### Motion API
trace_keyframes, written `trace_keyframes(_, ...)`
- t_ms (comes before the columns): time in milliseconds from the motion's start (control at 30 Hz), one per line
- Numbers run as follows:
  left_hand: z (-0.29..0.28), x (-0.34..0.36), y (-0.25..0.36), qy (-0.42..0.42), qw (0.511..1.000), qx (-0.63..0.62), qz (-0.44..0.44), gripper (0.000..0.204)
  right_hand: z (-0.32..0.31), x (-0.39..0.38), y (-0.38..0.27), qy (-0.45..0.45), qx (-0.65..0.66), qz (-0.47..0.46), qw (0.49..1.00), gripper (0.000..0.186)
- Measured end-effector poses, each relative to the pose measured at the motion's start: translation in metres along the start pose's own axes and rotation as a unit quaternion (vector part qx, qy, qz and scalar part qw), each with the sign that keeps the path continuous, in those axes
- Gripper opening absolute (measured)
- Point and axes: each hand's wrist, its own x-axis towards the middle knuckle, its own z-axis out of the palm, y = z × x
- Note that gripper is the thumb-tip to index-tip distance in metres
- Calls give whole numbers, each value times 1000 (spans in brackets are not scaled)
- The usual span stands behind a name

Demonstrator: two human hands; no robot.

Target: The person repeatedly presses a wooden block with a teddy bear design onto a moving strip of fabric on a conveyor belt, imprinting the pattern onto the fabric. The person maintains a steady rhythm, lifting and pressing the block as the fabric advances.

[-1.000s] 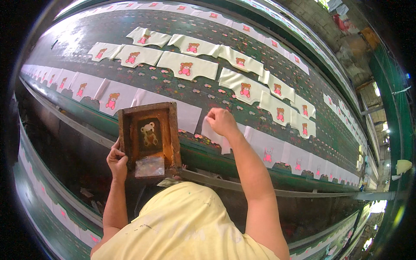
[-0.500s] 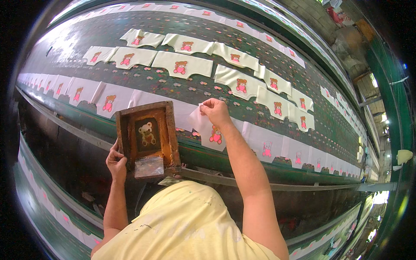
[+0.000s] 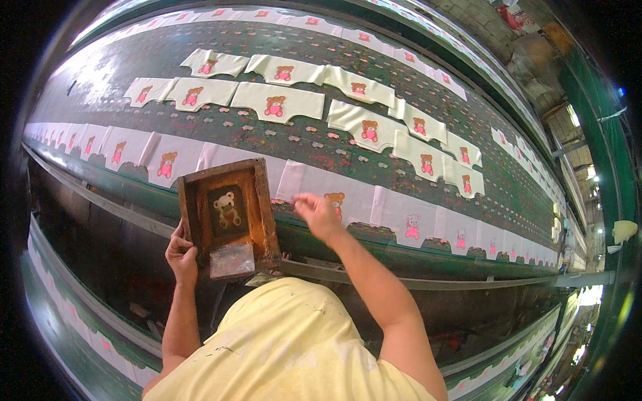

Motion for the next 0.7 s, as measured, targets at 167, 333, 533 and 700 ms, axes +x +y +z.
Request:
trace_keyframes(167,-1,0,-6,-4,1000,-18,14,24,42,-69,10,-107,128,60,984,55)
trace_keyframes(333,11,4,9,-20,997,-70,10,28,49,-88,17,-156,161,-20,974,75)
trace_keyframes(533,74,7,24,-67,995,-61,52,30,2,-126,29,-47,80,-36,995,81)
trace_keyframes(700,192,-22,40,-126,989,-61,44,28,-72,-186,59,137,66,-24,988,73)
